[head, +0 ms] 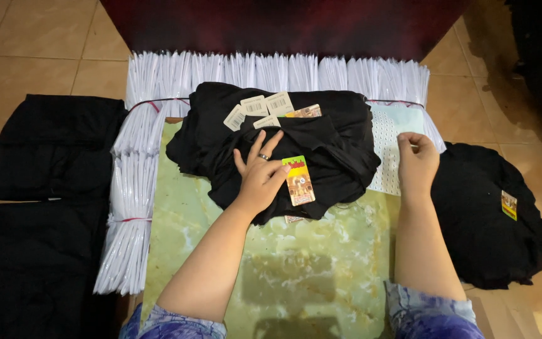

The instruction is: The person attaches small yellow tags to a stack of black garments on a table. They repeatedly pick up tags, place them on the clothing, and smooth the fabric. The hands remain in view throughout the process.

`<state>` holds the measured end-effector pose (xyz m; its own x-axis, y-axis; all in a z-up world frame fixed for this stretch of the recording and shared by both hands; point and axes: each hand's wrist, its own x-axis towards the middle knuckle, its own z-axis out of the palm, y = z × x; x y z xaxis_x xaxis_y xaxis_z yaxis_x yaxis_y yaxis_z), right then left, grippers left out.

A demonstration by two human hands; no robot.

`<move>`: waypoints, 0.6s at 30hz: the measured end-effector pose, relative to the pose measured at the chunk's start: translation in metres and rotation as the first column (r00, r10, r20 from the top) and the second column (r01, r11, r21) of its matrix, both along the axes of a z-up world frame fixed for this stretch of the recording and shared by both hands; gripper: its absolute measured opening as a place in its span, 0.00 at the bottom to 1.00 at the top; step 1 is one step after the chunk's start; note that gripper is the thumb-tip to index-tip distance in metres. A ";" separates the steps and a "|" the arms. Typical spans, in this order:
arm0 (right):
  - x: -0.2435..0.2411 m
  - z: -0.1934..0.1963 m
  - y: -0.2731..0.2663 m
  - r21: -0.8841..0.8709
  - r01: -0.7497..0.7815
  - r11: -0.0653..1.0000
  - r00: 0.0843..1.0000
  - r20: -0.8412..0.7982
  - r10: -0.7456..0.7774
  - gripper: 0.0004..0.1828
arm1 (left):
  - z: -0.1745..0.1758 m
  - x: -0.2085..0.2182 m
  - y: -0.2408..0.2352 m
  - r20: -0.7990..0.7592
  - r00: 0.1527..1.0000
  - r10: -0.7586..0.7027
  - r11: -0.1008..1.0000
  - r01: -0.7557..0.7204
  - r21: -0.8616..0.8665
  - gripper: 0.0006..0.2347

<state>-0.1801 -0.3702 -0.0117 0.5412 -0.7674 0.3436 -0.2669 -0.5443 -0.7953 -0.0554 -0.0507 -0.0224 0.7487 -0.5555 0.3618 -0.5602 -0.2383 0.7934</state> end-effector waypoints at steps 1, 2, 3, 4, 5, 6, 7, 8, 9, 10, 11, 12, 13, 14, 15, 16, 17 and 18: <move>0.001 0.017 0.020 -0.003 -0.004 1.000 1.000 0.001 0.004 0.09 | 0.001 0.000 0.000 0.001 1.000 0.004 1.000 -0.004 -0.003 0.11; 0.001 0.034 0.041 0.097 -0.129 0.987 0.991 0.036 0.126 0.08 | 0.003 0.001 0.000 0.005 1.000 -0.003 1.000 0.003 0.015 0.10; 0.001 0.049 0.062 0.194 -0.255 0.947 0.966 0.079 0.244 0.08 | 0.003 -0.001 0.001 0.005 1.000 -0.009 0.999 0.009 0.038 0.10; 0.002 0.048 0.084 0.196 -0.260 0.945 0.965 0.075 0.250 0.08 | 0.002 0.000 0.000 0.000 1.000 -0.003 0.999 0.003 0.039 0.10; 0.003 0.047 0.107 0.320 -0.358 0.877 0.933 0.101 0.344 0.05 | 0.001 0.001 0.001 -0.001 1.000 -0.009 0.999 0.009 0.046 0.10; 0.003 0.046 0.129 0.435 -0.445 0.783 0.892 0.138 0.430 0.03 | 0.001 0.002 0.001 -0.002 1.000 -0.015 0.999 0.015 0.053 0.11; 0.005 0.040 0.137 0.440 -0.445 0.780 0.892 0.138 0.431 0.03 | -0.001 0.003 0.001 -0.005 1.000 -0.012 0.998 0.012 0.057 0.11; 0.007 0.034 0.146 0.445 -0.451 0.774 0.879 0.069 0.473 0.03 | -0.003 0.003 0.000 0.009 1.000 -0.010 0.998 0.009 0.060 0.10; 0.008 0.029 0.154 0.448 -0.457 0.769 0.860 -0.001 0.511 0.04 | -0.005 0.003 0.000 0.023 1.000 -0.007 0.998 0.006 0.060 0.10; 0.008 0.028 0.157 0.451 -0.457 0.767 0.858 -0.002 0.513 0.04 | -0.004 0.002 0.001 0.020 1.000 -0.005 0.998 0.003 0.063 0.10; 0.010 0.028 0.159 0.448 -0.445 0.775 0.861 -0.022 0.507 0.05 | -0.003 0.003 0.001 0.001 1.000 -0.014 0.999 0.014 0.053 0.10; 0.011 0.029 0.162 0.445 -0.434 0.784 0.864 -0.042 0.502 0.06 | -0.002 0.003 0.000 -0.019 1.000 -0.023 0.999 0.024 0.042 0.10; 0.012 0.030 0.163 0.444 -0.435 0.783 0.862 -0.045 0.505 0.06 | -0.002 0.003 0.001 -0.021 1.000 -0.019 0.999 0.020 0.040 0.10; 0.012 0.031 0.164 0.436 -0.433 0.789 0.862 -0.055 0.504 0.06 | -0.003 0.003 0.001 -0.025 0.999 -0.022 0.999 0.023 0.037 0.09; 0.012 0.033 0.165 0.429 -0.430 0.794 0.863 -0.063 0.502 0.06 | -0.003 0.004 0.000 -0.027 0.999 -0.027 0.999 0.028 0.034 0.09; 0.012 0.032 0.165 0.428 -0.431 0.794 0.862 -0.065 0.503 0.06 | -0.003 0.004 0.000 -0.029 0.999 -0.025 0.999 0.026 0.033 0.09; 0.012 0.032 0.166 0.417 -0.433 0.799 0.862 -0.066 0.502 0.05 | -0.004 0.003 0.000 -0.024 0.999 -0.023 0.999 0.024 0.033 0.09; 0.012 0.032 0.166 0.406 -0.436 0.803 0.862 -0.067 0.502 0.05 | -0.005 0.003 0.000 -0.019 1.000 -0.022 0.999 0.023 0.034 0.09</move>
